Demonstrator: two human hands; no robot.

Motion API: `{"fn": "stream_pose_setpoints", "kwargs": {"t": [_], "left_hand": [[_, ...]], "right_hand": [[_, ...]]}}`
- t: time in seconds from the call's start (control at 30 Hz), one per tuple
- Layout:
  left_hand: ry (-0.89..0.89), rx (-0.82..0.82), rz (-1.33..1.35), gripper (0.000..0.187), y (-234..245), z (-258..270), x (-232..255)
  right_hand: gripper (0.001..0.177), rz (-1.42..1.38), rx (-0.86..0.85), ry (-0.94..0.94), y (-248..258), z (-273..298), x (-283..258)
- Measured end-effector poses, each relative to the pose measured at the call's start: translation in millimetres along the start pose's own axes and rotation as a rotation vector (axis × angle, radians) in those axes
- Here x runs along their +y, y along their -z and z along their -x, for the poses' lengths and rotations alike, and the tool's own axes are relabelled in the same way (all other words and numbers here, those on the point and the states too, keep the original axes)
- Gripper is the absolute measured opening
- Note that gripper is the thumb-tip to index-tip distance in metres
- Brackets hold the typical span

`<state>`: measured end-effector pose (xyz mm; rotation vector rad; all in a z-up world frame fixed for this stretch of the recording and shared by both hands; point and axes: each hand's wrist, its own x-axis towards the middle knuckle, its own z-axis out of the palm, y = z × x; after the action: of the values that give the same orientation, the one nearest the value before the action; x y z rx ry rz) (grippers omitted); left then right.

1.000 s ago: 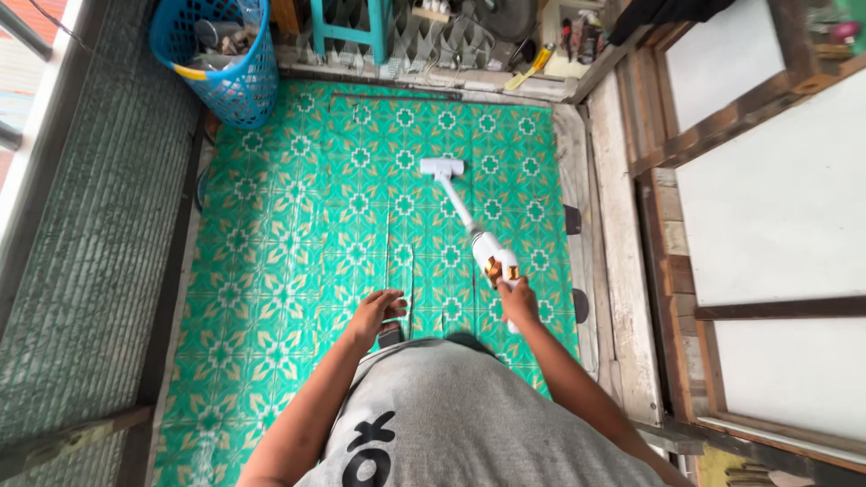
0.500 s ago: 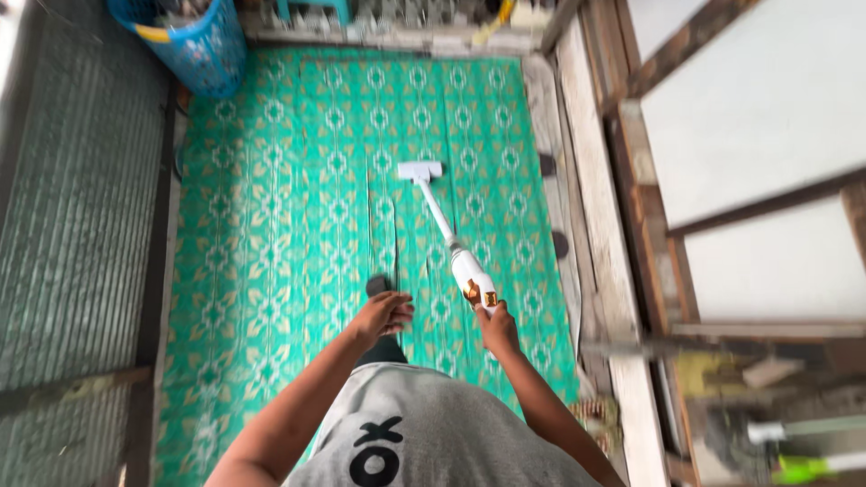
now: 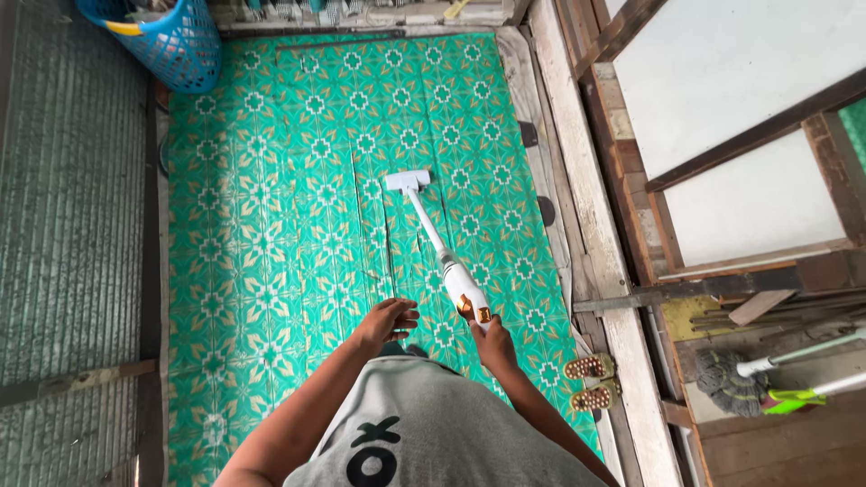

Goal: The person vacuums a green patterned tiled floor using a white cordless stick vacuum. They move the vacuum back and forth across the floor in a narrow area, maneuvering around a blue laundry basket and a small stool.

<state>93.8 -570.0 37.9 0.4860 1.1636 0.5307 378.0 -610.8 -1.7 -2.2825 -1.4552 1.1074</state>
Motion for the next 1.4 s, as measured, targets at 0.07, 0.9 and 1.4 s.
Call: {"fn": "stream_pose_setpoints", "kwargs": {"t": [0.07, 0.9, 1.4], "left_hand": [[-0.021, 0.002, -0.041, 0.034, -4, 0, 2], [-0.138, 0.042, 0.027, 0.035, 94, -167, 215], [-0.179, 0.091, 0.057, 0.033, 129, -267, 353]], "right_hand": [[0.056, 0.003, 0.018, 0.017, 2, 1, -9], [0.058, -0.086, 0.025, 0.103, 22, -344, -232], [0.056, -0.107, -0.030, 0.063, 27, -485, -344]]}}
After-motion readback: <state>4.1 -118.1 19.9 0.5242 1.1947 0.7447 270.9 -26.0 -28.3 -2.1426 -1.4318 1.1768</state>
